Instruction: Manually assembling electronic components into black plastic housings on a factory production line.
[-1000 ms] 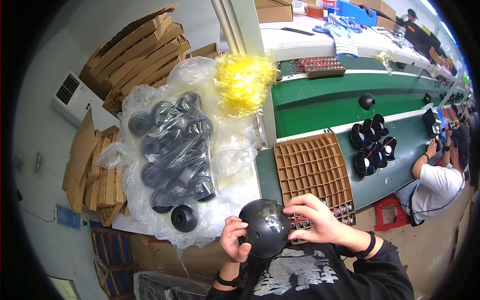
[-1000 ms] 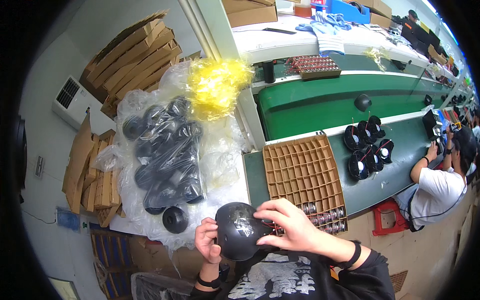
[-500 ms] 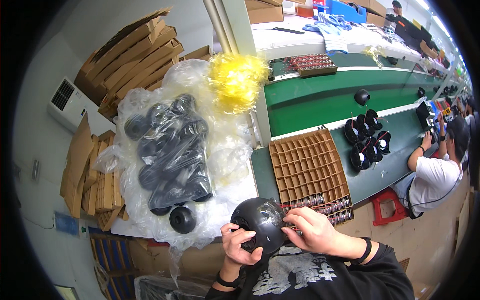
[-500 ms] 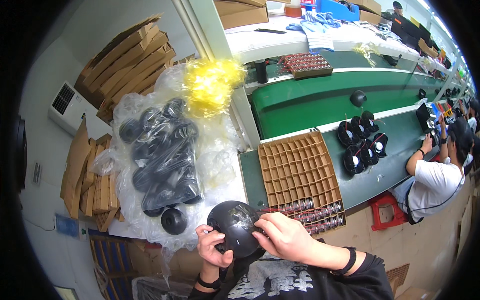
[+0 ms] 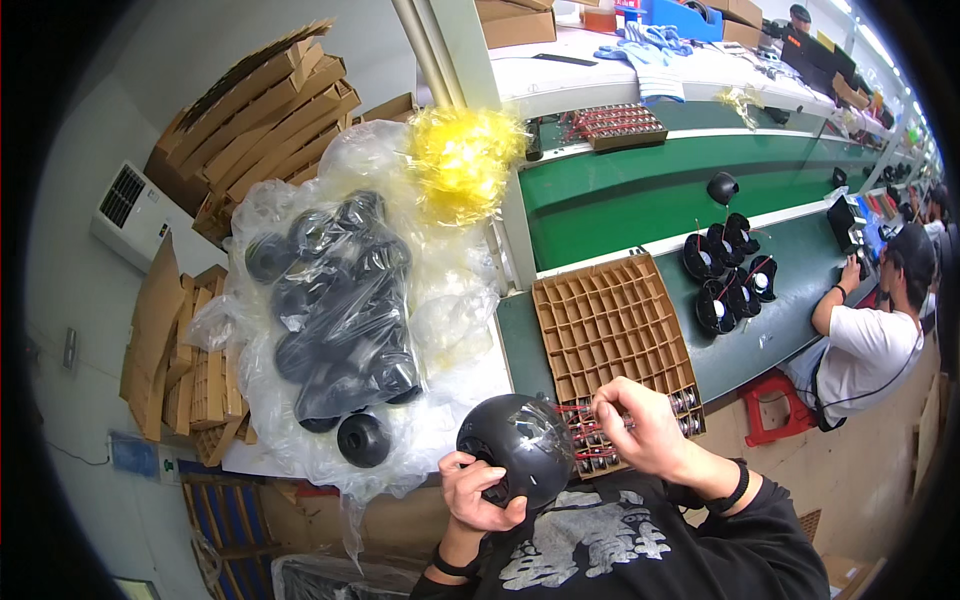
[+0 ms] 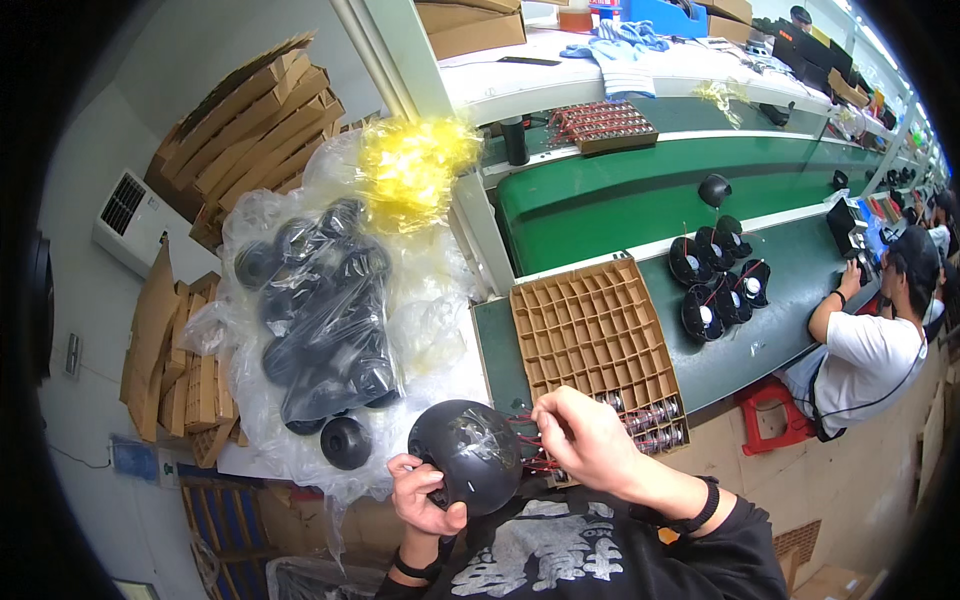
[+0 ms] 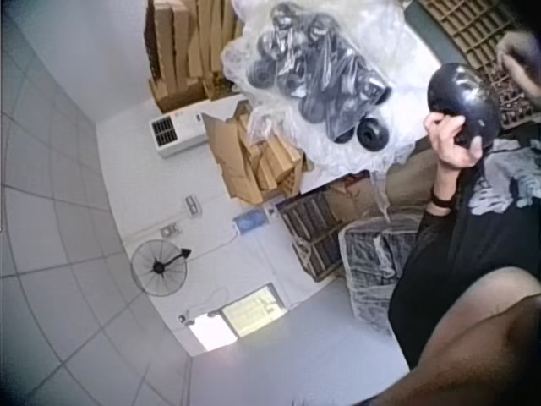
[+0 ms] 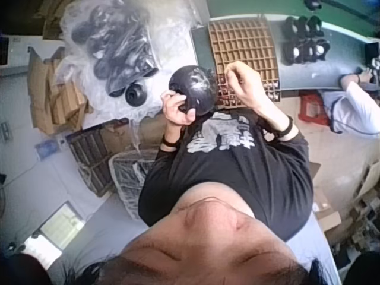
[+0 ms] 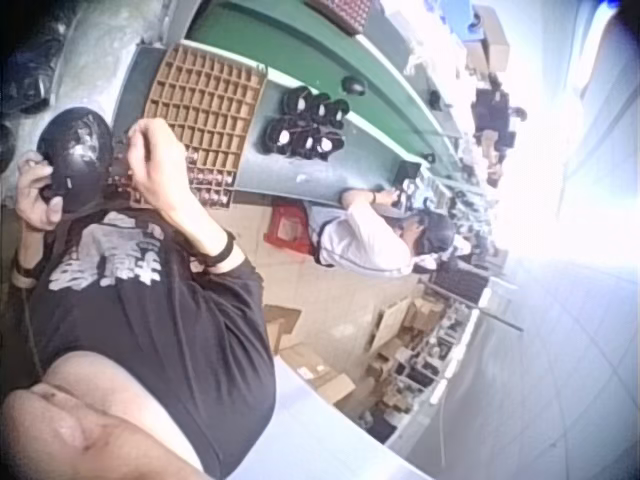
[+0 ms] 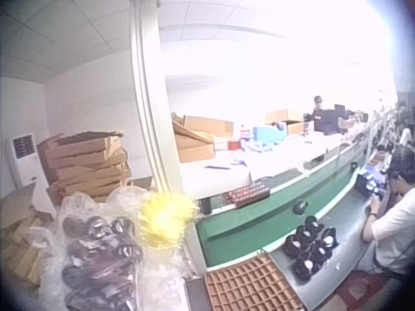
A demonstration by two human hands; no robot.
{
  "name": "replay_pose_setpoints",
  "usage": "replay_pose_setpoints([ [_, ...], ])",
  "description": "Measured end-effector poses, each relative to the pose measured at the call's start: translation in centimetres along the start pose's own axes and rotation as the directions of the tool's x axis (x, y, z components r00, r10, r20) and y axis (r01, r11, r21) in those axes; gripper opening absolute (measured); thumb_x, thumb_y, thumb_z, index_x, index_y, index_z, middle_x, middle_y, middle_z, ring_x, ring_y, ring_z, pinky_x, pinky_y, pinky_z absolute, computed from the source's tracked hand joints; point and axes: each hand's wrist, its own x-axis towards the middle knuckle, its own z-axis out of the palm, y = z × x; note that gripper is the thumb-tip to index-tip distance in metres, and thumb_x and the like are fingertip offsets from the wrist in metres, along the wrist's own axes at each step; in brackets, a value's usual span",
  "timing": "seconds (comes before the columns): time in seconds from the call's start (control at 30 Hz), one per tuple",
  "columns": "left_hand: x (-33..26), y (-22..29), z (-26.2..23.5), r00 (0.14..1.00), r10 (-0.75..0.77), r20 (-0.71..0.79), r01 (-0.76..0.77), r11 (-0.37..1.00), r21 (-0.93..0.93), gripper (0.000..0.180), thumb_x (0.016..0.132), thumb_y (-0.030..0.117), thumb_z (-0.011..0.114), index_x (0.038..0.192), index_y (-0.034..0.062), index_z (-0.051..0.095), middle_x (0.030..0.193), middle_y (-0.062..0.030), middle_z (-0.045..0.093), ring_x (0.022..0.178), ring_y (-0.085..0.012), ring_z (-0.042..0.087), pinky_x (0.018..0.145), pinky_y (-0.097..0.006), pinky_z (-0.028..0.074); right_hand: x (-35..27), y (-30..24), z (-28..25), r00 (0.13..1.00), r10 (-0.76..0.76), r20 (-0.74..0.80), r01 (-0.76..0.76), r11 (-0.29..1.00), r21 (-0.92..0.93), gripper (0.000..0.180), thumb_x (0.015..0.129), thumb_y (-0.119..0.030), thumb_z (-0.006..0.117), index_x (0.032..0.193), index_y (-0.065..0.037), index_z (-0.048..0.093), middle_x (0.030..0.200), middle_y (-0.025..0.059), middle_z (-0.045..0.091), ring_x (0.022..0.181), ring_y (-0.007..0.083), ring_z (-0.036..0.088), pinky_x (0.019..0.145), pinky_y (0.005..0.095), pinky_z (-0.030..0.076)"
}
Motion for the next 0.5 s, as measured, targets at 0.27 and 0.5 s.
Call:
replay_pose_setpoints([
  [0.27,-0.1,-0.1,0.9,0.998,-0.012,-0.066,0.007,0.997,-0.083,0.046,0.069,0.037,0.074,0.1,0.0083,0.054,0.066,0.0001,0.054,0.06,-0.0152,0.048,0.075,-0.034,0.041,-0.9,-0.5,1.0,0.917,-0.357,0.177,0.398,0.831,-0.389,0.036,0.076,-0.039,0.07,0.071,-0.009,0.051,0.069,0.0047,0.047,0.059,0.02,0.054,0.048,0.0304,0.043],
  [0.5,-0.2,0.3,1.0,1.0,-0.003,-0.031,0.0,0.997,-0.072,0.047,0.069,0.037,0.074,0.101,0.0092,0.054,0.066,-0.0006,0.055,0.061,-0.0149,0.049,0.075,-0.034,0.04,-0.3,-0.4,0.7,0.837,-0.491,0.24,0.545,0.719,-0.432,0.027,0.08,-0.022,0.067,0.067,-0.009,0.048,0.065,0.0031,0.043,0.057,0.0175,0.052,0.047,0.0289,0.043],
])
